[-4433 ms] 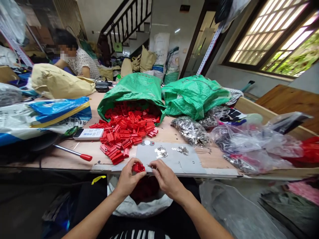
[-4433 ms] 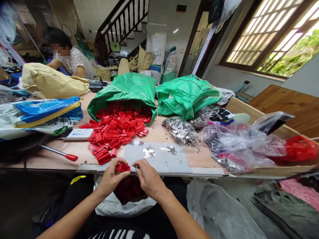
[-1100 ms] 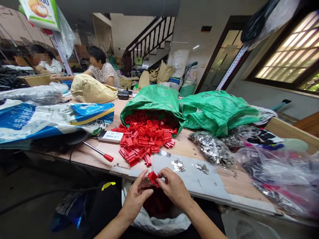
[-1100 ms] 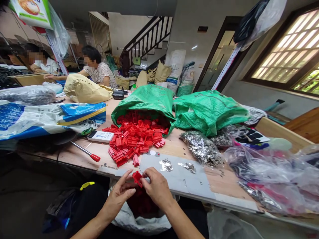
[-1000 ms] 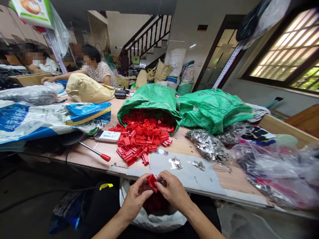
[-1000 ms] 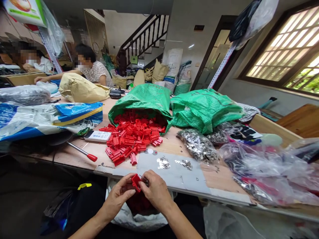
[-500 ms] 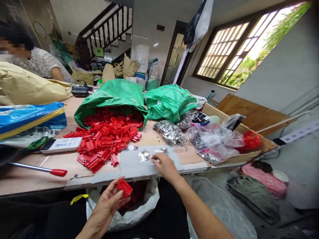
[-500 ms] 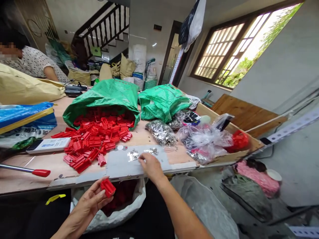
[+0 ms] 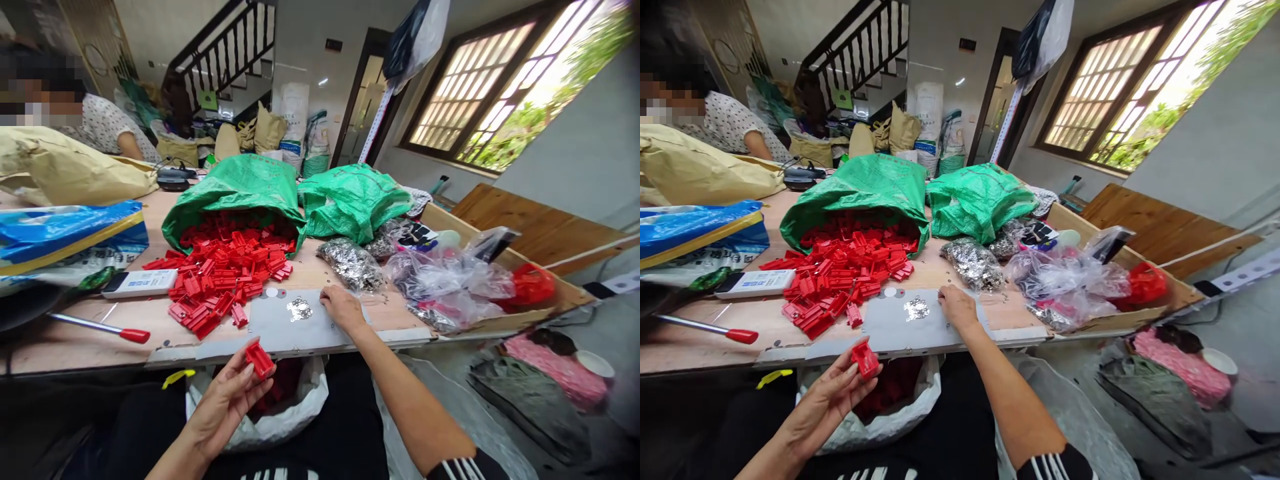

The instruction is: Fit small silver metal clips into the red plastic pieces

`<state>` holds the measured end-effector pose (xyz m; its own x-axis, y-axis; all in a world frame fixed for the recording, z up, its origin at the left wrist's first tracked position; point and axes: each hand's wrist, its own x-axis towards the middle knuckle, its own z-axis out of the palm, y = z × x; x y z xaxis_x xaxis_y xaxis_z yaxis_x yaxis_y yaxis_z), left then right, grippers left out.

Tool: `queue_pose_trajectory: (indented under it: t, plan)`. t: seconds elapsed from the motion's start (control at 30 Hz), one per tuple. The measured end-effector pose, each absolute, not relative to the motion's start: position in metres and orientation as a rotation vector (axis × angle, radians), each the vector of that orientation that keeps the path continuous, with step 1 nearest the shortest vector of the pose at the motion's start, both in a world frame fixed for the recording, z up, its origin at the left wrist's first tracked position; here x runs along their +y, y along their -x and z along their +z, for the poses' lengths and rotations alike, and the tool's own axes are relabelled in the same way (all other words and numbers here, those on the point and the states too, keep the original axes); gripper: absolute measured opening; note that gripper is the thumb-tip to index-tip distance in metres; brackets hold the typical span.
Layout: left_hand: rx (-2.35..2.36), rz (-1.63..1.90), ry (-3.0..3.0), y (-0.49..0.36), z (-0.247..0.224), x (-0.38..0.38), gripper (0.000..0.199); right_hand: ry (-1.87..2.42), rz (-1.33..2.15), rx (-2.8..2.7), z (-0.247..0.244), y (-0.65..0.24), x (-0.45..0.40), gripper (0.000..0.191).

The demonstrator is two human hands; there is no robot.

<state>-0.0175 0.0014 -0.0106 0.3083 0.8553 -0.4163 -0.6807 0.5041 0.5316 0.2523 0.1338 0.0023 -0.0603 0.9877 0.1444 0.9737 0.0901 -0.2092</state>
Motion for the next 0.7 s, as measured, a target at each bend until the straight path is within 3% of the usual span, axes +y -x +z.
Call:
queue_pose_trajectory:
  t: [0.27,0.6,0.7]
  plan:
    - [0.613,1.051,-0.237,0.019,0.0,0.008,0.057,1.846,0.177,-1.985,0.011,-0.257,0.131,0.012]
    - [0.552,0.982,-0.231,0.017,0.002,0.006,0.042,1.296,1.19,-1.672,0.023,-0.218,0.092,0.026]
    - [0.547,0.961,-0.233,0.016,0.002,0.004,0.042,1.171,1.321,-1.67,0.029,-0.191,0.07,0.024]
